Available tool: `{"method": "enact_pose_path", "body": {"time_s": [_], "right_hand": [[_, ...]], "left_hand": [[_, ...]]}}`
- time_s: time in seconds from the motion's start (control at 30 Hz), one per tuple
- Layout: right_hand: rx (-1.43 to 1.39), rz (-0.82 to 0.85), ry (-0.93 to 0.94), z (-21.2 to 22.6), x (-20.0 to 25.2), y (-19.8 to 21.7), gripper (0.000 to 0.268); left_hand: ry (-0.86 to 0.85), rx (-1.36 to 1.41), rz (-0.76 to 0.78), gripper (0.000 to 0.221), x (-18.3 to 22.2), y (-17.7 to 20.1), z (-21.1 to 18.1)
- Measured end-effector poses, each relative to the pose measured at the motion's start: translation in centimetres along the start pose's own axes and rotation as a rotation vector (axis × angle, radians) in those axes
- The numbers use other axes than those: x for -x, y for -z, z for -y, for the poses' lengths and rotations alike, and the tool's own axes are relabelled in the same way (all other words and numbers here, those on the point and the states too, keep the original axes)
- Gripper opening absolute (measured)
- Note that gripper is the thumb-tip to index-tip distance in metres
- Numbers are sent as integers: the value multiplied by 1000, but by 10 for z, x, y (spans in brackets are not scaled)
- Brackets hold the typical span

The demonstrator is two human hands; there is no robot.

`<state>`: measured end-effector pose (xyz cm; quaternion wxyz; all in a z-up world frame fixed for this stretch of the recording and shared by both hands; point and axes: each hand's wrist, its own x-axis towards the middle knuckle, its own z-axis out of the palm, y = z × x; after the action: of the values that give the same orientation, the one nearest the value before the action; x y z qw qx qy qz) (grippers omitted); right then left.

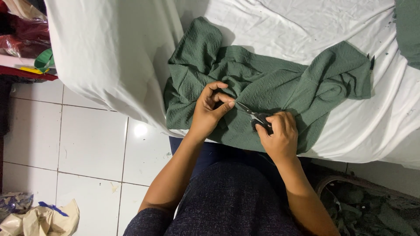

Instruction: Trimming loose threads from a green garment using scissors at a finishing station.

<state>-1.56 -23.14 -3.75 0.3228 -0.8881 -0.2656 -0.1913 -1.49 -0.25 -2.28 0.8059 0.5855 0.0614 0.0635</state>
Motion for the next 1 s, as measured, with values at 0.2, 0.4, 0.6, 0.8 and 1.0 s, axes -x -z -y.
{"method": "enact_pose_path", "body": {"time_s": [0.2, 0.4, 0.6, 0.8, 1.0], "right_hand": [[-114, -84, -115, 4, 1, 6, 28], [-416, -224, -395, 11, 2, 19, 27], [-479, -295, -451, 14, -8, 34, 23], [-360, -190, -398, 13, -3, 39, 18], [-350, -193, -410, 3, 7, 48, 15]], "left_hand": [[-1, 5, -8, 43, 0, 0, 2], [-4, -69, -33, 37, -1, -3, 3], [-14, -191, -96, 25, -2, -9, 7], [-191, -354, -157, 16, 7, -17, -10], [-503, -933, -64, 19, 42, -11, -9]]}}
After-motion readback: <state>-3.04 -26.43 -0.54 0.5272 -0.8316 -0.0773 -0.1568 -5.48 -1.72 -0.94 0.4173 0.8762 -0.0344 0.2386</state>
